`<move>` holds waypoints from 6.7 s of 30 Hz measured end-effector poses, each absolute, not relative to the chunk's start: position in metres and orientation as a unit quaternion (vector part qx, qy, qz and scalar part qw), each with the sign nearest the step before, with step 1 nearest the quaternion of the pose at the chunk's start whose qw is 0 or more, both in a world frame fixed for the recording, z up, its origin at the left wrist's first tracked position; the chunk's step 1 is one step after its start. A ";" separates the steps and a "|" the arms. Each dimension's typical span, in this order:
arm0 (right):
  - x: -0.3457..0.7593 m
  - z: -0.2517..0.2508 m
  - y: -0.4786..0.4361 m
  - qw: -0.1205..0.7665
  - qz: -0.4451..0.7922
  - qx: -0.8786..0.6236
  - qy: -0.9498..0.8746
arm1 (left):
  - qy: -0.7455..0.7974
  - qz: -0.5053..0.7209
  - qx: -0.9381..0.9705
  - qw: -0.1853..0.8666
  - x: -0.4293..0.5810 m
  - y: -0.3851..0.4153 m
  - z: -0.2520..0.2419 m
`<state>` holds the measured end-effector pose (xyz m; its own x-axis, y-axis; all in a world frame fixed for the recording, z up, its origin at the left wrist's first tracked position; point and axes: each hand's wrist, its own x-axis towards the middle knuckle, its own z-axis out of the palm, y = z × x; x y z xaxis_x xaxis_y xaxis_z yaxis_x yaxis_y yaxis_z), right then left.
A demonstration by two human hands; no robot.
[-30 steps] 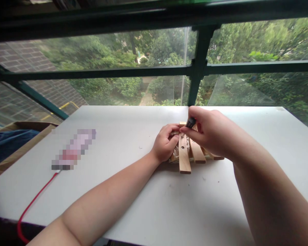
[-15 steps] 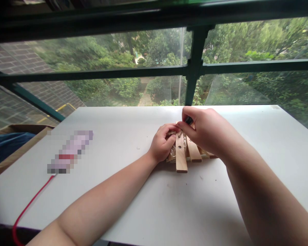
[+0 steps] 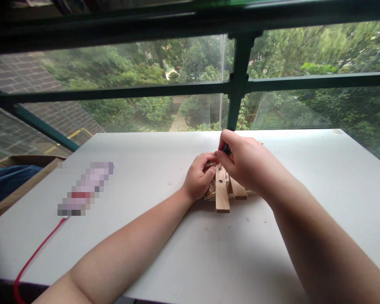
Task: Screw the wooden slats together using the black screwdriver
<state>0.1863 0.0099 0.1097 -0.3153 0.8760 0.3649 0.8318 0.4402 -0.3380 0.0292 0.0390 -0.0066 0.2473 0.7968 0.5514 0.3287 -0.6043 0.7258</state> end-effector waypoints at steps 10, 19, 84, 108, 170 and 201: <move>0.181 0.107 0.010 0.278 0.107 -0.513 -0.805 | 0.377 0.486 0.752 0.237 0.029 0.039 -0.006; 0.180 0.111 0.003 0.231 0.090 -0.498 -0.831 | 0.378 0.483 0.751 0.244 0.029 0.040 -0.007; 0.201 0.114 0.010 0.244 0.131 -0.489 -0.827 | 0.383 0.482 0.752 0.234 0.030 0.038 -0.006; 0.194 0.114 0.011 0.262 0.081 -0.530 -0.802 | 0.382 0.481 0.753 0.237 0.030 0.039 -0.007; 0.207 0.116 0.007 0.197 0.065 -0.475 -0.855 | 0.372 0.493 0.747 0.247 0.030 0.039 -0.007; 0.195 0.111 0.007 0.234 0.150 -0.437 -0.855 | 0.386 0.477 0.753 0.238 0.029 0.039 -0.007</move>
